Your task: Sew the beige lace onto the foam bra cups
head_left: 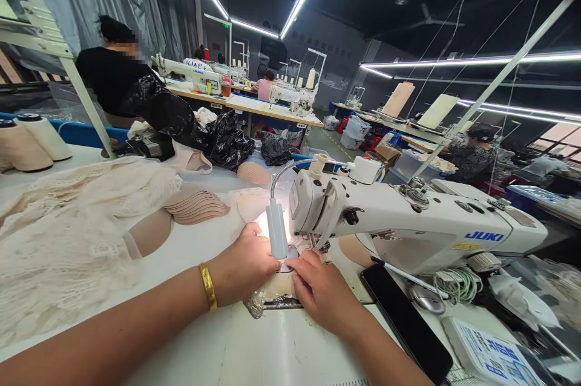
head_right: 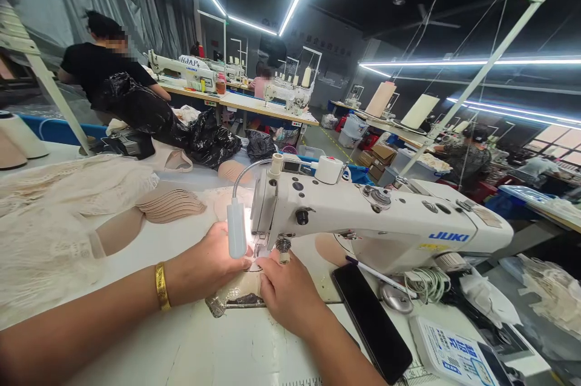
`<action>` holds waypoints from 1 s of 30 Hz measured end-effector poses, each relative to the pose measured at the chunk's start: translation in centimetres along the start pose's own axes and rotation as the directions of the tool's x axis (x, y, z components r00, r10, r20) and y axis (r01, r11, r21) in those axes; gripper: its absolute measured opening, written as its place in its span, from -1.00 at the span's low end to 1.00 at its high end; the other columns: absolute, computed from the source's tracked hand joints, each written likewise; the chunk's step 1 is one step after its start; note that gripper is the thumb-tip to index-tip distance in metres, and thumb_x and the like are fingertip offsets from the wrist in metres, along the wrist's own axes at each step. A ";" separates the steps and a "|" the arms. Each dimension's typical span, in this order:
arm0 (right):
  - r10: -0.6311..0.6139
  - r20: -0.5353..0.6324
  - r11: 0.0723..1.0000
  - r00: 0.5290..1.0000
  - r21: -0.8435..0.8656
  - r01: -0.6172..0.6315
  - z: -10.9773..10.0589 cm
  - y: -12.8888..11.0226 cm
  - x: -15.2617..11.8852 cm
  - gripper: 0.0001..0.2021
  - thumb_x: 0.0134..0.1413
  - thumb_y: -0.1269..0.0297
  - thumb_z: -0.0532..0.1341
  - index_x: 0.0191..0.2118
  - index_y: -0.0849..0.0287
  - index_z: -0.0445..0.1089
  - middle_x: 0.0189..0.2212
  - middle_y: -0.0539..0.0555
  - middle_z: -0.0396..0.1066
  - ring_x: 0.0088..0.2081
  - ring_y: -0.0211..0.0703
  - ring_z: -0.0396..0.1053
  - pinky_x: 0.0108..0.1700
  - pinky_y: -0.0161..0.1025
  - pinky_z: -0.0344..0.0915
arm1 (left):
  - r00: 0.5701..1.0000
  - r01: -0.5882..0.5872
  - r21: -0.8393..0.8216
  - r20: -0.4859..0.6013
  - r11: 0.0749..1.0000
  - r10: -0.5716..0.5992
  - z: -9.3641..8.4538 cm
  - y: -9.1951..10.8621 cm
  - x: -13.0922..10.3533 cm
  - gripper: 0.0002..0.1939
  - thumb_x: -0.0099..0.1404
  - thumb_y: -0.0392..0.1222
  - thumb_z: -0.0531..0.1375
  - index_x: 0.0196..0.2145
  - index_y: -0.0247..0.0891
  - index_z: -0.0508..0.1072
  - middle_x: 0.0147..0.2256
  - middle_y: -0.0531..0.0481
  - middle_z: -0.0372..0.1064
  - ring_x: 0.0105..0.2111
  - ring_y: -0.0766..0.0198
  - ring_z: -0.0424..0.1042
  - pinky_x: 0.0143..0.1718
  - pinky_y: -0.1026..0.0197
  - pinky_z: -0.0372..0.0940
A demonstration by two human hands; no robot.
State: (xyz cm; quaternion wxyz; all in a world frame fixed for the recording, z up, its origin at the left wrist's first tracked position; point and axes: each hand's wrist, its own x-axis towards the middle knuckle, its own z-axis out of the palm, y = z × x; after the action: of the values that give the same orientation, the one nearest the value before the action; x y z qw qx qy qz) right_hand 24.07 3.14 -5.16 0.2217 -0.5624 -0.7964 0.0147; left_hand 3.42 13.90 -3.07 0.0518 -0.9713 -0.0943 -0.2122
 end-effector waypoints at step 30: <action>0.038 0.051 0.998 0.998 0.040 -0.040 -0.1 0.2 -0.1 -0.76 0.34 0.48 0.12 -0.01 0.08 0.44 -0.24 0.10 0.46 -0.34 -0.05 0.32 -0.33 -0.19 0.18 | 0.973 0.225 -0.100 0.083 0.969 -0.217 -0.1 1.5 0.1 -0.80 0.24 -0.54 0.14 -0.37 -0.27 0.41 -0.35 -0.06 0.33 -0.36 0.14 0.29 -0.38 0.20 0.14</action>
State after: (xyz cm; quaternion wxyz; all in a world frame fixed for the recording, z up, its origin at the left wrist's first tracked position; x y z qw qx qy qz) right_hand 24.35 3.10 -5.12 0.2127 -0.5727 -0.7902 0.0493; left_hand 3.72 12.44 -3.00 -0.0283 -0.9630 -0.1923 -0.1868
